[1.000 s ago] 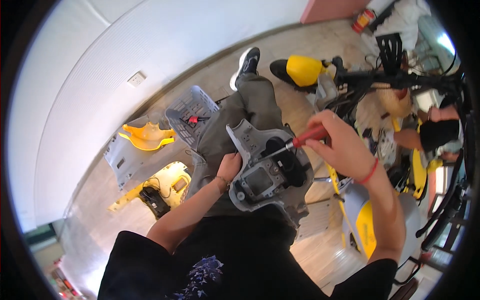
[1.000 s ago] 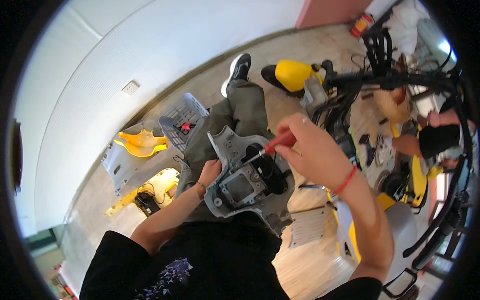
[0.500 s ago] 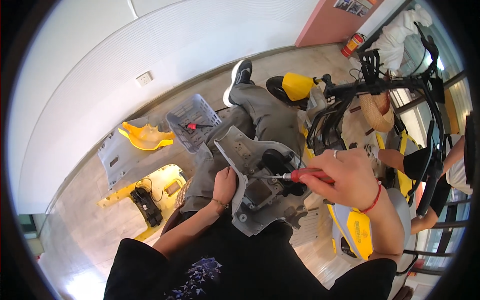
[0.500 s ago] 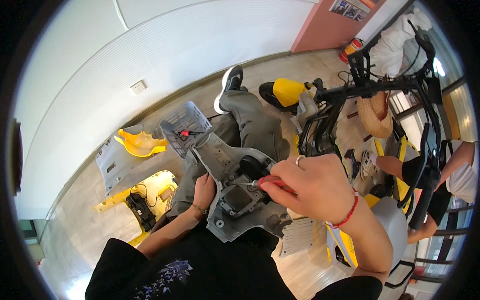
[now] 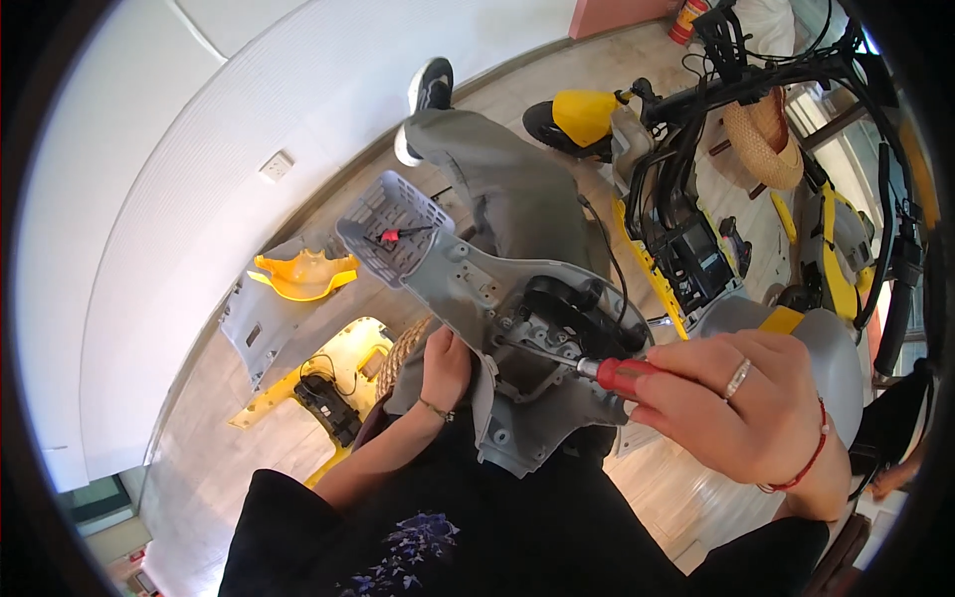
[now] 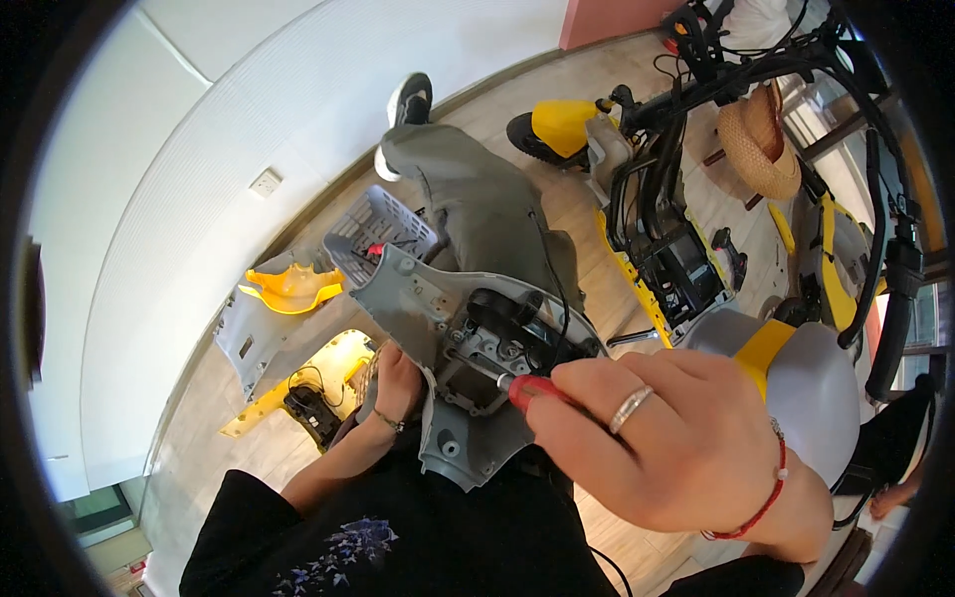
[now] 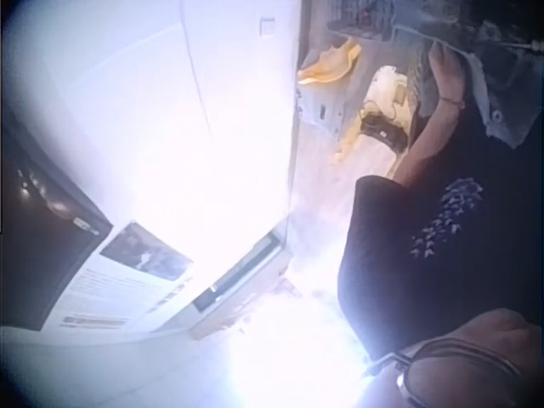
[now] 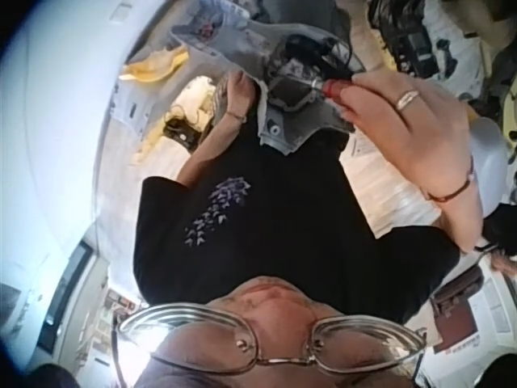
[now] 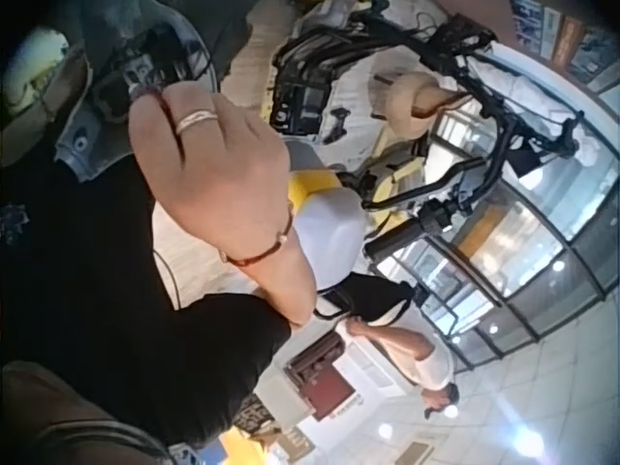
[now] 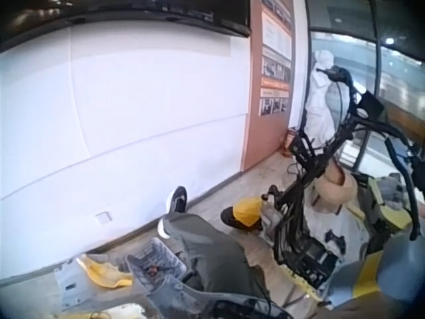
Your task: The recorder uses a screwdriver to remove screws and disassemble a plastic housing from a motorcycle.
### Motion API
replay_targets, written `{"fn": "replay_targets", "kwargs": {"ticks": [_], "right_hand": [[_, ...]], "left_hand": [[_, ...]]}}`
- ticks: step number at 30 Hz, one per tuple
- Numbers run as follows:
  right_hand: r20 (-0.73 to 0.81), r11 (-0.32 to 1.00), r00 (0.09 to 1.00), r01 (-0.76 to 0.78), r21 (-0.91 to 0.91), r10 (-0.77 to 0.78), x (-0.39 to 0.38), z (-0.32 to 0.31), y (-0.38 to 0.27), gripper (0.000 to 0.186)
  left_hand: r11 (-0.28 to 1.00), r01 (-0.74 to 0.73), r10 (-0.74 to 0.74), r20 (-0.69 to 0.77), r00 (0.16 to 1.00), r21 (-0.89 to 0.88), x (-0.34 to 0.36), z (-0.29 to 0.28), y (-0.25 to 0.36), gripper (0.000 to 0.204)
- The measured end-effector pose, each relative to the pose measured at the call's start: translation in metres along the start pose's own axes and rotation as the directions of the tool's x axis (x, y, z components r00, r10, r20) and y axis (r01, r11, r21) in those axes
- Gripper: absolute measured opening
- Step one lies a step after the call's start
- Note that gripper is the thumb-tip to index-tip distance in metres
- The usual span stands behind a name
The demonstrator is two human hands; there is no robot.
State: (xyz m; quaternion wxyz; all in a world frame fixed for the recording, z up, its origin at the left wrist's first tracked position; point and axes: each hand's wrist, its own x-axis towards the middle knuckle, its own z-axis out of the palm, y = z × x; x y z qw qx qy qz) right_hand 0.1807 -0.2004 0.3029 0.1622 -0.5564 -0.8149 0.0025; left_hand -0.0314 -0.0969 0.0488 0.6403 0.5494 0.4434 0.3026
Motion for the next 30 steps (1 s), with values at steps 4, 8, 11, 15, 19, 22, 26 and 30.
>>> {"fn": "replay_targets", "kwargs": {"ticks": [4, 8, 11, 15, 19, 22, 26, 30], "right_hand": [[0.05, 0.99, 0.99, -0.135, 0.029, 0.133, -0.001, 0.013, 0.021, 0.024], [0.065, 0.96, 0.982, -0.186, 0.21, 0.176, 0.009, 0.031, 0.041, 0.037], [0.032, 0.944, 0.974, -0.223, 0.243, 0.222, 0.017, 0.041, 0.048, 0.025], [0.101, 0.912, 0.952, -0.305, 0.273, 0.288, 0.02, 0.051, 0.07, 0.026], [0.164, 0.899, 0.935, -0.349, 0.266, 0.315, 0.025, 0.054, 0.094, 0.024], [0.328, 0.907, 0.879, -0.403, 0.124, 0.346, 0.034, 0.05, 0.105, 0.032], [0.296, 0.897, 0.886, -0.413, 0.155, 0.357, 0.027, 0.063, 0.122, 0.031], [0.31, 0.763, 0.805, -0.585, 0.275, 0.506, 0.032, 0.069, 0.134, 0.031]], "left_hand": [[0.988, 0.044, -0.043, -0.009, 0.999, 0.145, 0.011, 0.008, 0.006, 0.029], [0.985, 0.174, -0.173, 0.006, 0.985, -0.023, 0.025, 0.007, -0.027, 0.035], [0.962, 0.272, -0.272, 0.03, 0.962, 0.015, 0.032, 0.014, -0.032, 0.036], [0.949, 0.286, -0.293, 0.034, 0.956, 0.13, 0.049, 0.021, -0.023, 0.037], [0.913, 0.209, -0.245, 0.061, 0.968, 0.349, 0.069, 0.022, -0.02, 0.038], [0.911, 0.313, -0.349, 0.1, 0.932, 0.267, 0.085, 0.02, -0.017, 0.034], [0.855, 0.368, -0.44, 0.137, 0.888, 0.364, 0.111, 0.023, -0.01, 0.037], [0.858, 0.356, -0.436, 0.159, 0.886, 0.37, 0.127, 0.028, -0.032, 0.043]]}}
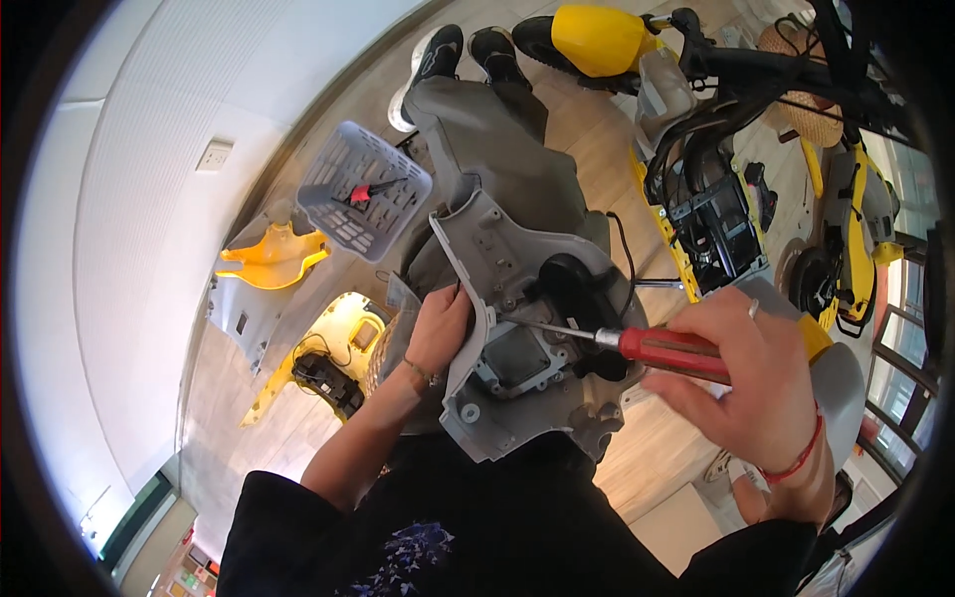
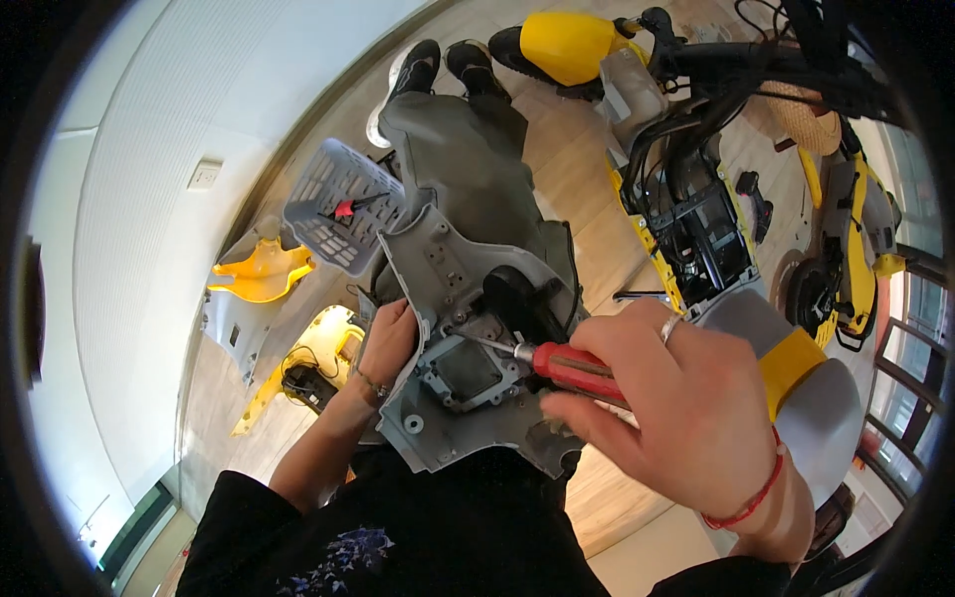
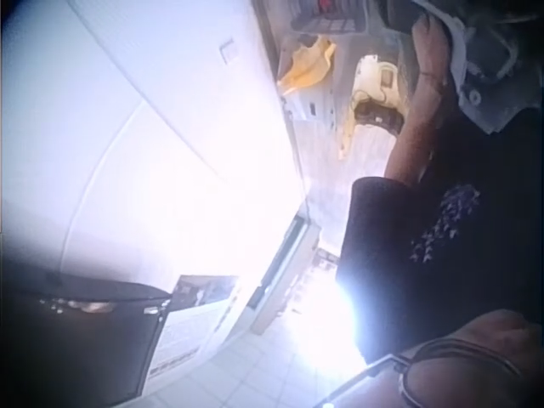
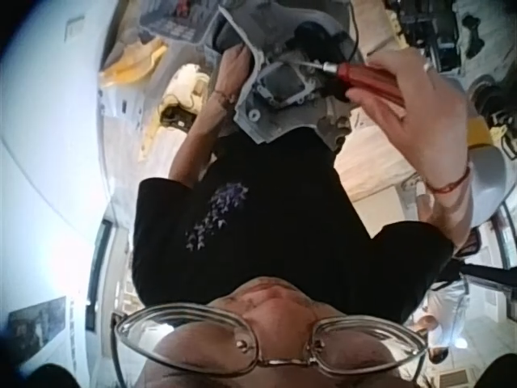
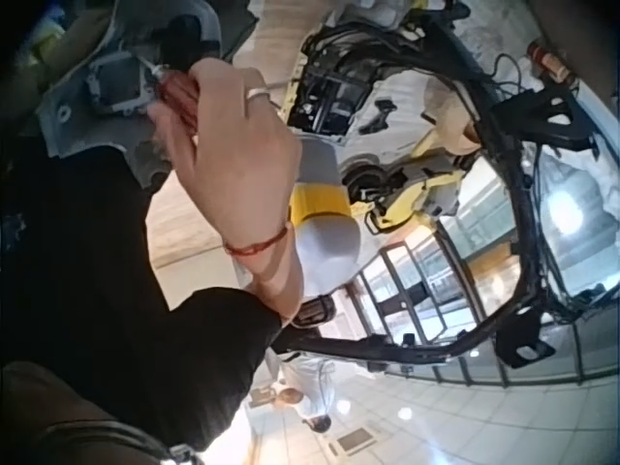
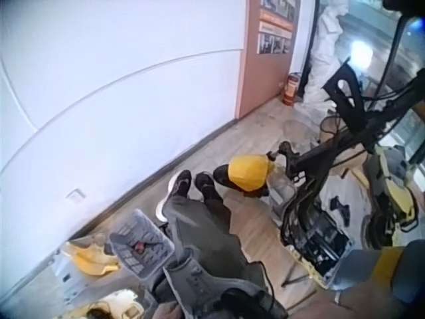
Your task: The recorder uses a screwdriver to remove screws and disassemble a plastic housing from a motorcycle.
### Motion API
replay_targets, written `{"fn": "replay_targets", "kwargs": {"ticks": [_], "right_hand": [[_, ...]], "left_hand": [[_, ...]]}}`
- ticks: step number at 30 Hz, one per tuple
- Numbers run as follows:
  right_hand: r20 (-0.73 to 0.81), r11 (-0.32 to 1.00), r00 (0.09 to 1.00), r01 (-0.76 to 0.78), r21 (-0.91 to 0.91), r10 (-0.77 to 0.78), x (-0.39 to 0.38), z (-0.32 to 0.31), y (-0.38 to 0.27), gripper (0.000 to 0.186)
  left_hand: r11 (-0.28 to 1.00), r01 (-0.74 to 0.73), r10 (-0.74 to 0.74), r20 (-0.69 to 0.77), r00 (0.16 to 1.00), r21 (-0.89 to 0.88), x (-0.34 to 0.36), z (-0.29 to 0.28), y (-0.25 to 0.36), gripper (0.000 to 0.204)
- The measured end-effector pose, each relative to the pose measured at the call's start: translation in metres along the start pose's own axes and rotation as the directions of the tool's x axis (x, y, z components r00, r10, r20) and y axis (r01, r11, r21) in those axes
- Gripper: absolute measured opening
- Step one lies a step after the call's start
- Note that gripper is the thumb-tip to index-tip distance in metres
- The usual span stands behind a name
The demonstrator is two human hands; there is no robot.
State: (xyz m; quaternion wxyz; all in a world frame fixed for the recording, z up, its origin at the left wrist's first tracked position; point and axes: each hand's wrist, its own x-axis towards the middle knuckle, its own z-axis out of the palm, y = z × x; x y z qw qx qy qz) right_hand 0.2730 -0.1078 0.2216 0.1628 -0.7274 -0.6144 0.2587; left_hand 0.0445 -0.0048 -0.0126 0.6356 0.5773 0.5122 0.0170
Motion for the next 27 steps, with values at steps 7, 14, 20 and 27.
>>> {"fn": "replay_targets", "kwargs": {"ticks": [7, 14, 20, 27], "right_hand": [[-0.01, 0.987, 0.989, 0.15, -0.058, -0.151, 0.005, -0.005, 0.016, 0.031], [-0.038, 0.967, 0.969, -0.238, 0.09, 0.242, 0.018, 0.007, 0.023, 0.025], [-0.072, 0.983, 0.987, -0.133, 0.124, 0.142, 0.03, -0.005, 0.024, 0.024], [0.03, 0.97, 0.971, -0.238, 0.044, 0.237, 0.048, -0.012, 0.046, 0.024]], "left_hand": [[1.0, -0.017, 0.018, 0.012, 1.0, -0.006, 0.014, 0.006, 0.002, 0.042], [0.992, -0.087, 0.087, 0.004, 0.996, 0.089, 0.035, 0.005, 0.008, 0.04], [0.999, -0.034, 0.032, 0.054, 0.998, 0.04, 0.055, 0.003, 0.022, 0.04], [0.984, -0.074, 0.057, 0.103, 0.993, 0.165, 0.093, 0.006, 0.02, 0.039]]}}
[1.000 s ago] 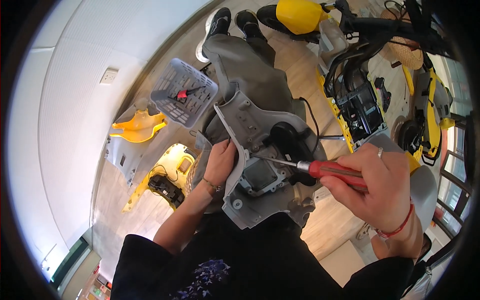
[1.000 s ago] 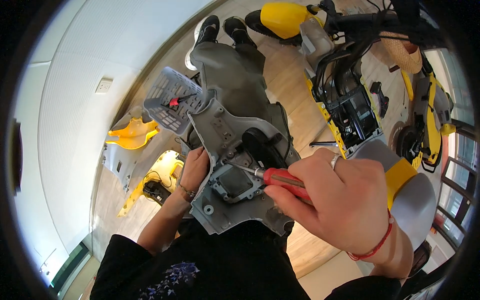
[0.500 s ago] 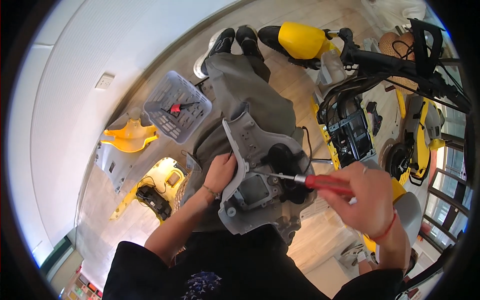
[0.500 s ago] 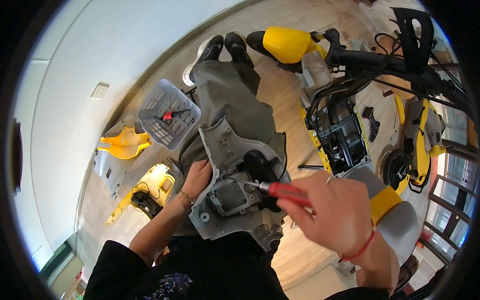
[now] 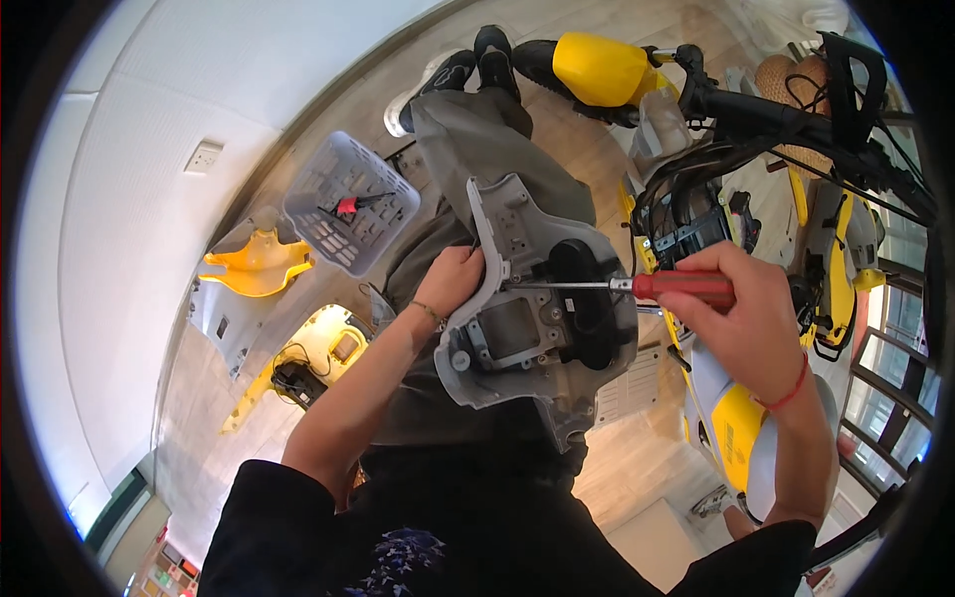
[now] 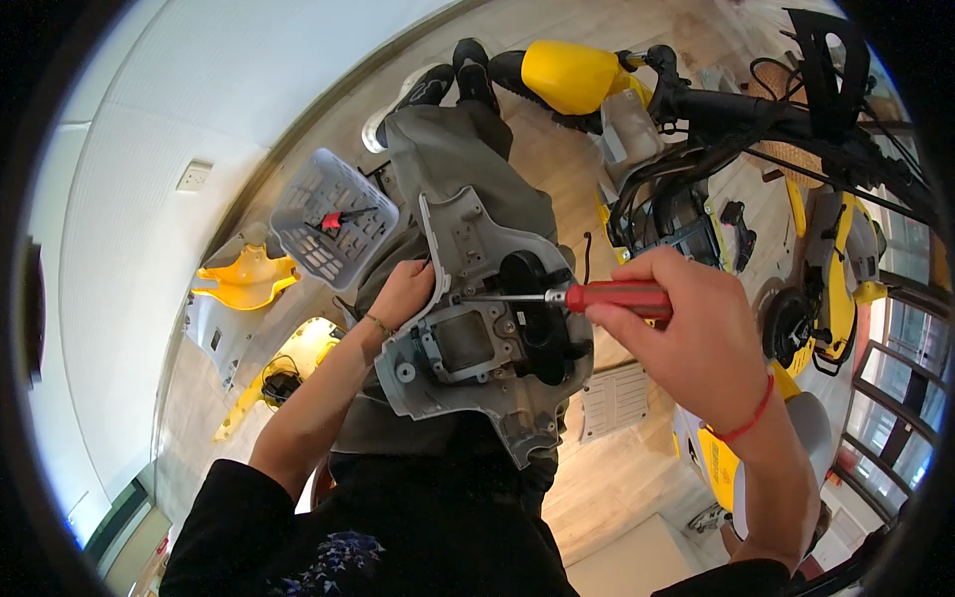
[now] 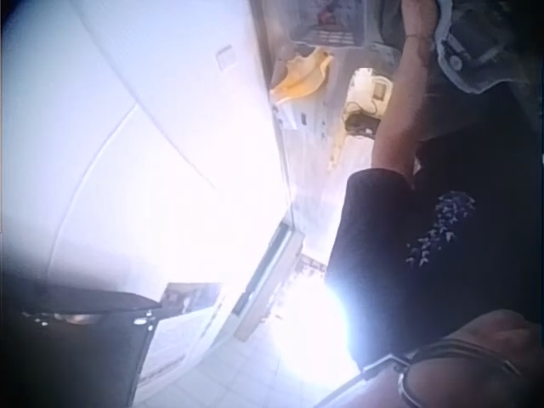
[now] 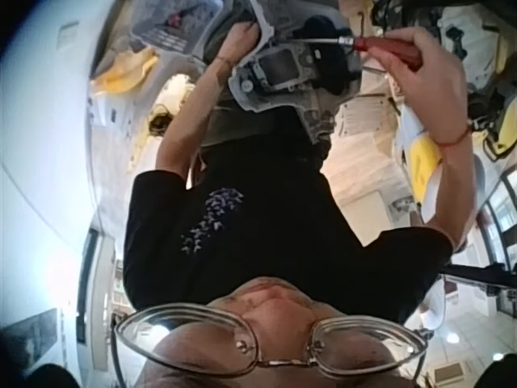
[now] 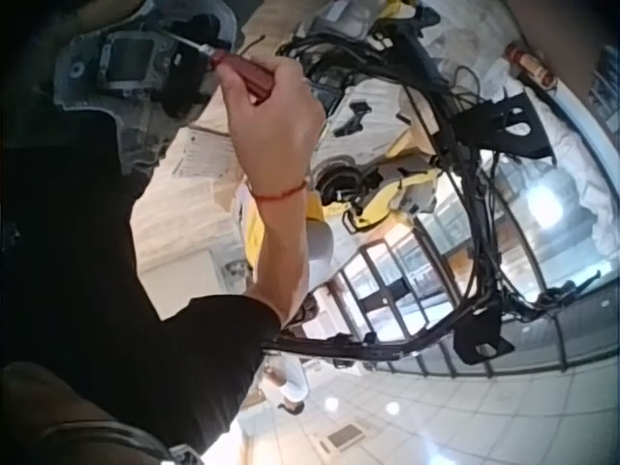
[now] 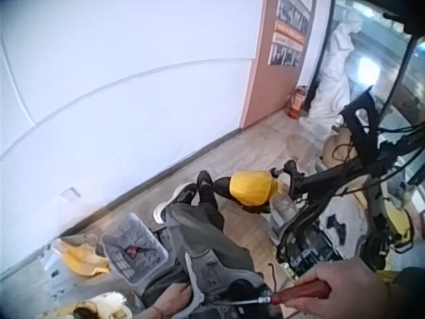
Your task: The recorder uses a screwdriver to remove screws and disassemble a plastic housing from a motorcycle.
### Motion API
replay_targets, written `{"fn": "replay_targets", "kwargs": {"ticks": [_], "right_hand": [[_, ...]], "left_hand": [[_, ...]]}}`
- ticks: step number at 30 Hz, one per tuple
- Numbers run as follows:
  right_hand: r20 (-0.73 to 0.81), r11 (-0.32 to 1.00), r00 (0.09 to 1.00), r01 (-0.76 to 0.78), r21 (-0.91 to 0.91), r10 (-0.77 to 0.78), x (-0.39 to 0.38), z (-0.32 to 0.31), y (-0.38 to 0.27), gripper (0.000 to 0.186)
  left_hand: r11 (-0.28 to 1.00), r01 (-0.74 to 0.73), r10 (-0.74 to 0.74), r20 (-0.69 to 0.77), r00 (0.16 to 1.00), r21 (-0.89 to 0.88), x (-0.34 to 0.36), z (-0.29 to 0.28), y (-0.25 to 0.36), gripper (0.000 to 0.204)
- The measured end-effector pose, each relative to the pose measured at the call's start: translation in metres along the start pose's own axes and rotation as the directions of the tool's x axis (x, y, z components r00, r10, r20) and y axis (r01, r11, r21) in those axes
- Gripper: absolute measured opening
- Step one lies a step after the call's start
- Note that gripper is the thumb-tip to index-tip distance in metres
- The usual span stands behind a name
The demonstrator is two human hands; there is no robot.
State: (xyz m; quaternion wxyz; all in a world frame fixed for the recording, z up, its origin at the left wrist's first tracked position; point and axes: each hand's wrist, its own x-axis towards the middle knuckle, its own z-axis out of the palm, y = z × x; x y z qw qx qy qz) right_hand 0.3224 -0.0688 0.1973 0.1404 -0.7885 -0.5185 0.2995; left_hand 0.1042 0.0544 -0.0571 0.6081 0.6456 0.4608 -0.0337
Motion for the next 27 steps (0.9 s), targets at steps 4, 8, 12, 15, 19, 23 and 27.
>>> {"fn": "replay_targets", "kwargs": {"ticks": [4, 8, 12, 15, 19, 23, 27], "right_hand": [[0.054, 0.97, 0.969, -0.241, 0.021, 0.24, 0.014, 0.005, -0.005, 0.03], [0.052, 0.99, 0.993, -0.107, 0.089, 0.103, 0.019, 0.001, -0.007, 0.026], [-0.007, 0.942, 0.942, 0.334, -0.032, -0.335, 0.022, 0.003, -0.008, 0.026], [0.008, 0.944, 0.944, 0.33, -0.022, -0.33, 0.028, 0.006, -0.004, 0.019], [-0.001, 0.971, 0.98, 0.198, -0.137, -0.2, 0.024, 0.007, -0.01, 0.014], [0.062, 0.996, 0.994, -0.086, -0.005, 0.087, 0.021, 0.01, -0.008, 0.022], [0.094, 0.924, 0.937, 0.349, -0.157, -0.338, 0.016, 0.004, -0.007, 0.031]], "left_hand": [[0.997, -0.023, 0.026, 0.045, 0.999, -0.074, 0.009, 0.002, -0.012, 0.039], [0.99, 0.035, -0.027, 0.062, 0.998, -0.14, 0.0, -0.006, 0.001, 0.04], [0.995, -0.059, 0.056, -0.039, 0.998, -0.082, -0.021, -0.02, 0.012, 0.048], [0.966, 0.063, -0.077, -0.047, 0.996, -0.251, -0.029, -0.02, 0.008, 0.055], [0.965, 0.032, -0.048, -0.057, 0.997, -0.26, -0.025, -0.018, 0.008, 0.062], [0.971, 0.12, -0.123, 0.0, 0.992, -0.204, -0.027, -0.028, 0.022, 0.069], [0.948, 0.206, -0.206, 0.027, 0.978, -0.243, -0.024, -0.032, 0.035, 0.073]]}}
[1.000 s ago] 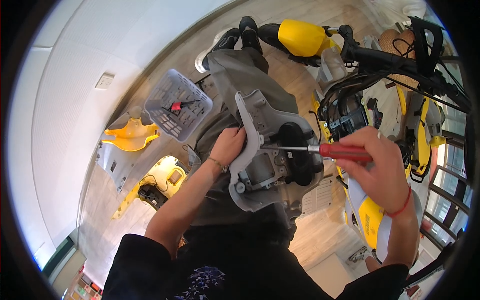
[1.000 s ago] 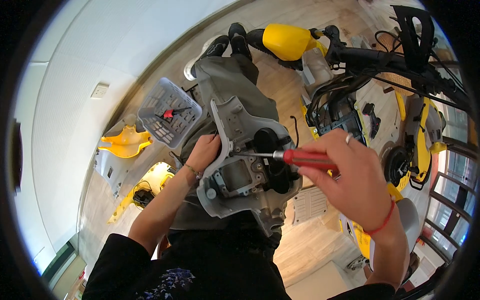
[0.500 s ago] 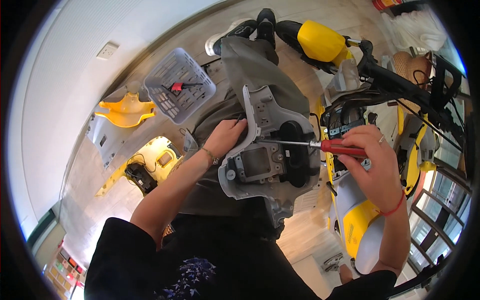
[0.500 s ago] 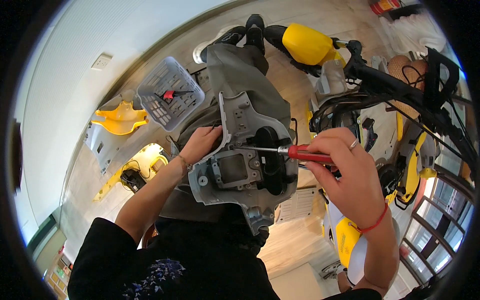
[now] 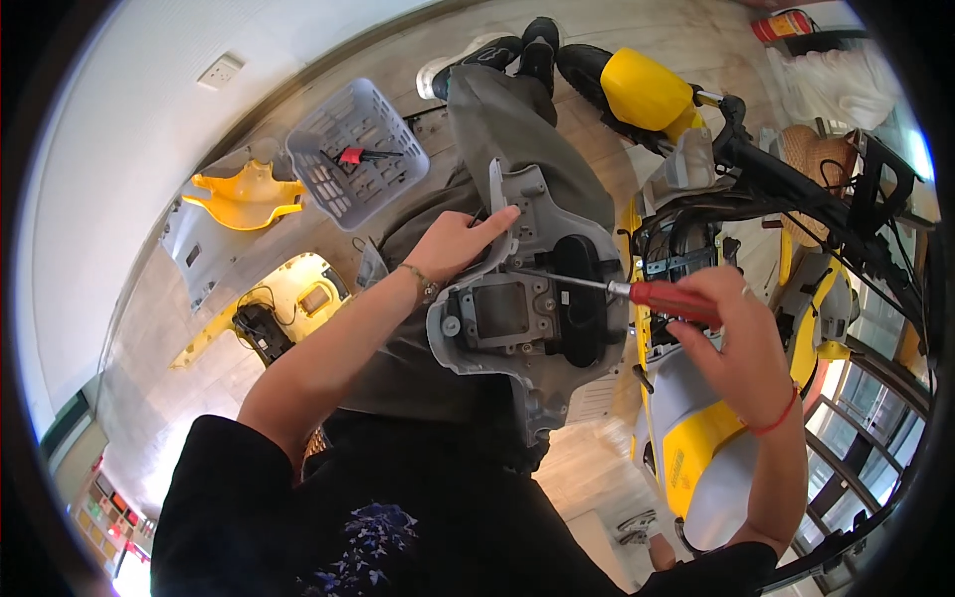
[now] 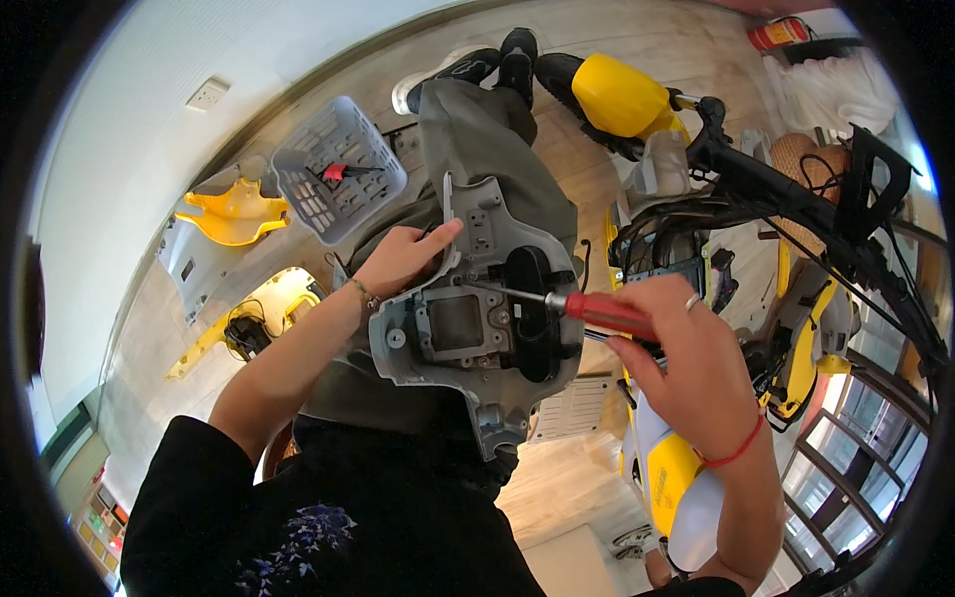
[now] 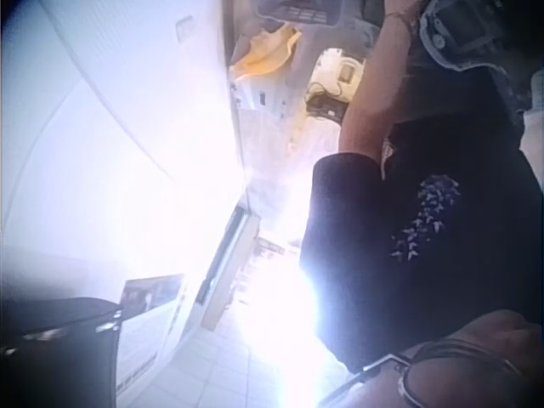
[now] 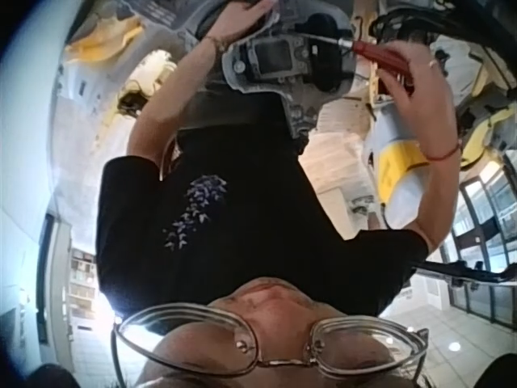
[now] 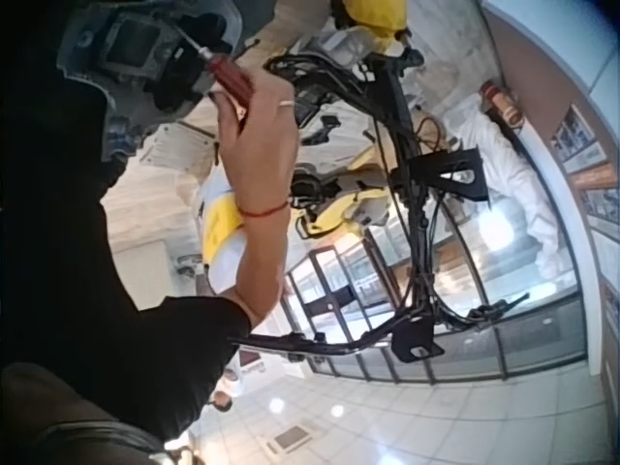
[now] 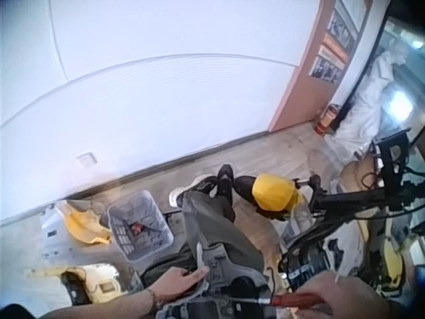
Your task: The recorder uses a screwdriver to remove screws and disassemble a plastic housing from a motorcycle.
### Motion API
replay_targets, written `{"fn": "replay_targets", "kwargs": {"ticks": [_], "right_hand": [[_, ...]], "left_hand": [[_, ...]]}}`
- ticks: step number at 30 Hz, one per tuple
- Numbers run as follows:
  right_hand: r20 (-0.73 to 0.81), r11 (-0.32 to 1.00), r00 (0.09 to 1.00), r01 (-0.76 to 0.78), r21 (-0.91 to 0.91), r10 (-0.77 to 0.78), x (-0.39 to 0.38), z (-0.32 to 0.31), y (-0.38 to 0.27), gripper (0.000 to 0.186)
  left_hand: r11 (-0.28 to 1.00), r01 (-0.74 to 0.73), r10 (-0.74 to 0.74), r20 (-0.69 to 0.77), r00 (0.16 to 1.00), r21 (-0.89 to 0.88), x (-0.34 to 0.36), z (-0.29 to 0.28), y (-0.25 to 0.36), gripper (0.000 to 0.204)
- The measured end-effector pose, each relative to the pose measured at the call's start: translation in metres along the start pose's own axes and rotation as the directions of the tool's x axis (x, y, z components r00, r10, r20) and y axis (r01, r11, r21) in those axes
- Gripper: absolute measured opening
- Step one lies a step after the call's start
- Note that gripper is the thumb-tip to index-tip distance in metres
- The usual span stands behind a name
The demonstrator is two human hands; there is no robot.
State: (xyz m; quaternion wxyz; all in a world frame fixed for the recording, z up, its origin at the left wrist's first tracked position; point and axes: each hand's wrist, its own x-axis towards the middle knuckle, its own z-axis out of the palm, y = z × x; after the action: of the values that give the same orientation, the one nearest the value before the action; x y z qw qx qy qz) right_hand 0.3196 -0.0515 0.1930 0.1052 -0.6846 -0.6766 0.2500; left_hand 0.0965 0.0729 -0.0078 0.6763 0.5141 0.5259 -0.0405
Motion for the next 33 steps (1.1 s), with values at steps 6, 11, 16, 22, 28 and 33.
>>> {"fn": "replay_targets", "kwargs": {"ticks": [6, 11, 16, 22, 28, 33], "right_hand": [[0.049, 0.993, 0.994, -0.095, -0.075, 0.099, 0.0, -0.003, -0.011, 0.026], [0.035, 0.848, 0.858, -0.512, 0.138, 0.513, -0.002, -0.008, -0.003, 0.021], [-0.019, 0.999, 0.999, 0.035, -0.001, -0.035, -0.009, -0.02, -0.006, 0.026], [0.203, 0.984, 0.975, 0.122, -0.127, -0.095, -0.012, -0.018, -0.019, 0.03], [0.011, 0.984, 0.988, -0.149, -0.094, 0.151, -0.017, -0.01, -0.029, 0.017], [0.23, 0.717, 0.723, -0.686, 0.123, 0.652, -0.014, -0.014, -0.008, 0.01]], "left_hand": [[0.986, -0.022, 0.012, 0.063, 0.998, 0.165, -0.003, 0.004, 0.013, 0.071], [0.982, -0.092, 0.08, 0.077, 0.994, 0.167, -0.022, 0.01, 0.024, 0.067], [0.948, -0.201, 0.176, 0.122, 0.977, 0.245, -0.028, 0.03, 0.02, 0.06], [0.98, -0.114, 0.093, 0.13, 0.987, 0.163, -0.025, 0.028, 0.023, 0.059], [0.966, -0.126, 0.094, 0.149, 0.984, 0.225, -0.027, 0.039, 0.03, 0.058], [0.934, -0.196, 0.179, 0.084, 0.98, 0.299, -0.028, 0.047, 0.023, 0.057]]}}
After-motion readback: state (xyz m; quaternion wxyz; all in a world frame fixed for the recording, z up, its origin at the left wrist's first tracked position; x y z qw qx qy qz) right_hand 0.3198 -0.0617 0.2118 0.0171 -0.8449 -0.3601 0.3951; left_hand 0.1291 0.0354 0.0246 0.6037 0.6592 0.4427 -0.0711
